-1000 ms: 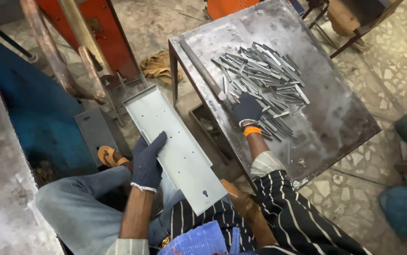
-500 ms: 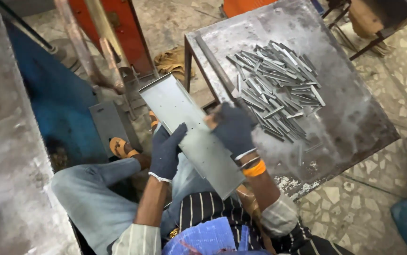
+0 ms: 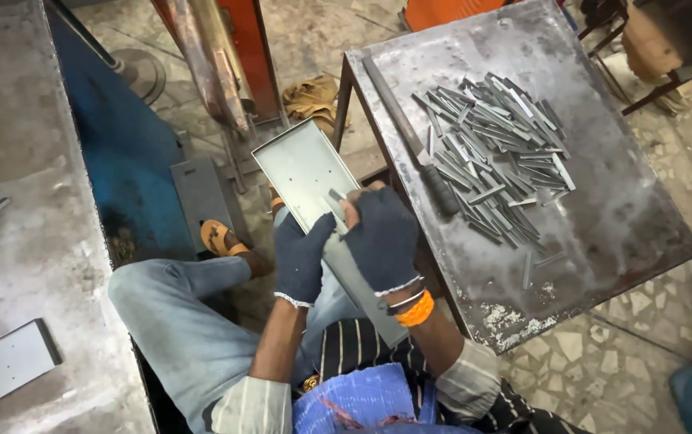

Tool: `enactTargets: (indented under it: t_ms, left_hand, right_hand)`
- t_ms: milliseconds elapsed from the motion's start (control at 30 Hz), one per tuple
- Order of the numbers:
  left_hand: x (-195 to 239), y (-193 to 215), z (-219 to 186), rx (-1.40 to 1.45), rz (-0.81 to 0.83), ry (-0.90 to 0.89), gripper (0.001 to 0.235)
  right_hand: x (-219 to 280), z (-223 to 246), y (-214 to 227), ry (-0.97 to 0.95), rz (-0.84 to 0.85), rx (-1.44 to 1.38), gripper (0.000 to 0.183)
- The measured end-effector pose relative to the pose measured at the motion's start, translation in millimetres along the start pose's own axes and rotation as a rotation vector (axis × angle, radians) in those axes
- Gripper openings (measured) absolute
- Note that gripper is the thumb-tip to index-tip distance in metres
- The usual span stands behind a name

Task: The person sits at a workbench holding a sheet-metal enclosure on their lap and fits small metal strips into it, pressing parts into place along the edges. They turn the box over to work on other sides, set finished boxes on the table, and at one point sparks fly as the box edge is ground.

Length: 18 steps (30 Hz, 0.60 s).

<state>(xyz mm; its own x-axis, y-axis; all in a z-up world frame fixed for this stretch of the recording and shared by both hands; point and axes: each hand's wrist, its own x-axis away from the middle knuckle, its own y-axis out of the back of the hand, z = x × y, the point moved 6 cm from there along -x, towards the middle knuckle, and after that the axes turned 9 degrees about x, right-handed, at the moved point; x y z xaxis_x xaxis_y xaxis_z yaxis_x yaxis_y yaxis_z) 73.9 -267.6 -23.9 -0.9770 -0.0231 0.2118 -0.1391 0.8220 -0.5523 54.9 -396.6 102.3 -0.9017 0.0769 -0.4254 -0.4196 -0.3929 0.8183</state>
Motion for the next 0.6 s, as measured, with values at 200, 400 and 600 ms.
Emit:
enactTargets:
  t_ms: [200,400,600]
  left_hand:
    - [2.2,0.4,-5.6,-0.055,0.009,-0.031,0.029]
    - [8.3,-1.5,-22.6,-0.118,0.012,0.007,0.032]
    - [12.0,-8.0,-28.8,-0.032,0.058,0.01,0.036]
  right_hand:
    - [11.9,19.3,9.8,0.075,0.023,0.018,0.014]
    - [-1.9,-3.5,31.2,0.015,-0.091,-0.007,0.029]
    - [-2.6,-16.6,26.4,-0.002,0.057,-0.047,0.039]
